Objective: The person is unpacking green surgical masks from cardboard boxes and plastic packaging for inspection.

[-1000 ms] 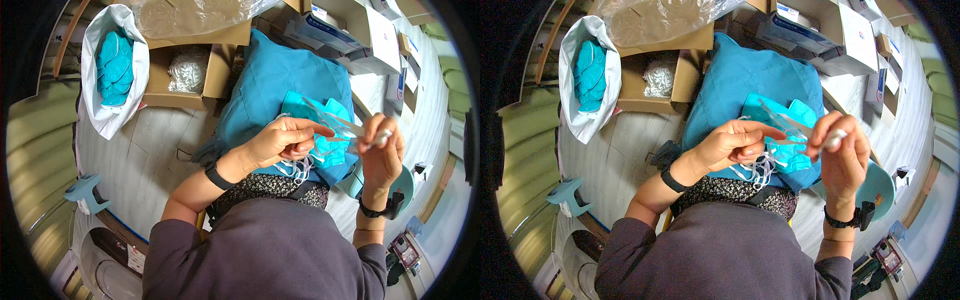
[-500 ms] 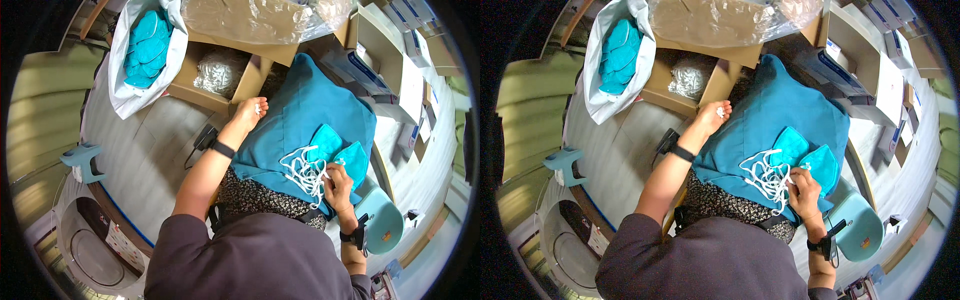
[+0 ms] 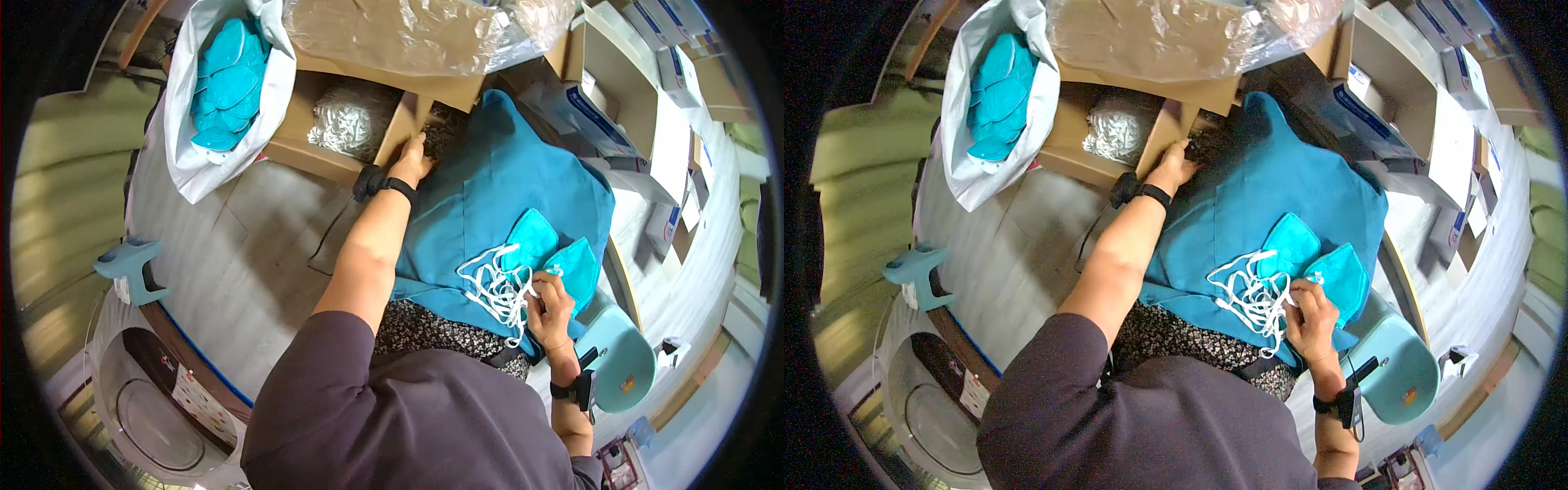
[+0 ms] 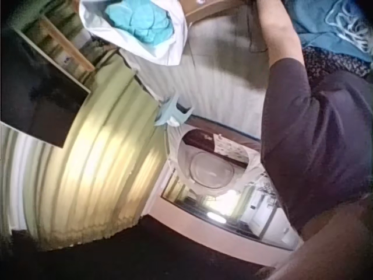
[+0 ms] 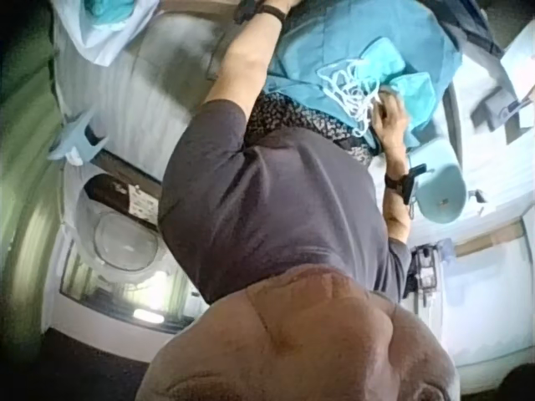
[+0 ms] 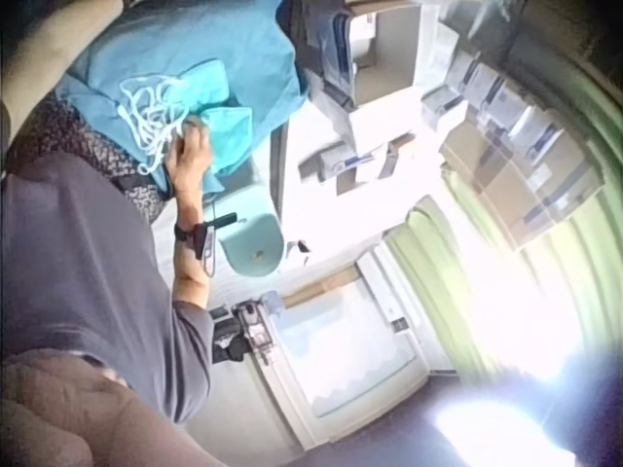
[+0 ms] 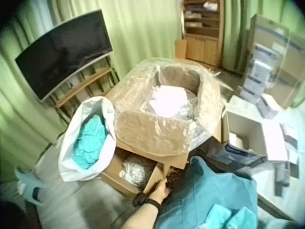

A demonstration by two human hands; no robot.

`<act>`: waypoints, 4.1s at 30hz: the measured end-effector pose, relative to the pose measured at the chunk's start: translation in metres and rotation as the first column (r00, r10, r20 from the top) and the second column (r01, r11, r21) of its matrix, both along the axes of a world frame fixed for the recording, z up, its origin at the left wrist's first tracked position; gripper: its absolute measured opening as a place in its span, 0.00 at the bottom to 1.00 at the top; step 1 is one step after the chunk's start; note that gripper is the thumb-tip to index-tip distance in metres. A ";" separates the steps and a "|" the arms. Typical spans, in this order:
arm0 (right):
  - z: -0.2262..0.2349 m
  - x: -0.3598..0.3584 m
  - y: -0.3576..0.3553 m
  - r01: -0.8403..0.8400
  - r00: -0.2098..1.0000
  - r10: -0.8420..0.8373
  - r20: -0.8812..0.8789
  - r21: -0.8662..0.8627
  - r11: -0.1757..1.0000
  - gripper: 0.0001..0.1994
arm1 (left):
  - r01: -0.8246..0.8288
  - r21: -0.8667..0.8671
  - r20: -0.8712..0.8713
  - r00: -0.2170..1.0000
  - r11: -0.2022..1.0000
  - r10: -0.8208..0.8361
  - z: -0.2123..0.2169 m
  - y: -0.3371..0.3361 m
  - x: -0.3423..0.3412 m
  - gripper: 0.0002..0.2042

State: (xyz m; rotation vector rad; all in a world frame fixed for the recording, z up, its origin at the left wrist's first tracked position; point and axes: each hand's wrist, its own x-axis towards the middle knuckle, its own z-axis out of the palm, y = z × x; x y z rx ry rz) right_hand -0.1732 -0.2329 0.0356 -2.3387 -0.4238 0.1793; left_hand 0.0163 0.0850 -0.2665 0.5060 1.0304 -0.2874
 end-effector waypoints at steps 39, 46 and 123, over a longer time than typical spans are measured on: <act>0.120 0.027 -0.046 0.431 0.837 -0.546 -0.039 0.662 0.613 0.19 | 0.599 0.454 0.784 0.083 0.659 -0.615 0.360 -0.170 -0.075 0.15; 0.095 0.031 -0.037 0.318 0.940 -0.105 -0.325 0.719 0.618 0.16 | 0.688 0.442 0.712 0.122 0.575 -0.692 0.371 -0.167 -0.088 0.10; 0.038 0.039 0.000 0.463 0.837 -0.545 0.051 0.466 0.754 0.06 | 0.406 0.487 0.610 0.475 0.773 -0.634 0.346 -0.150 -0.123 0.14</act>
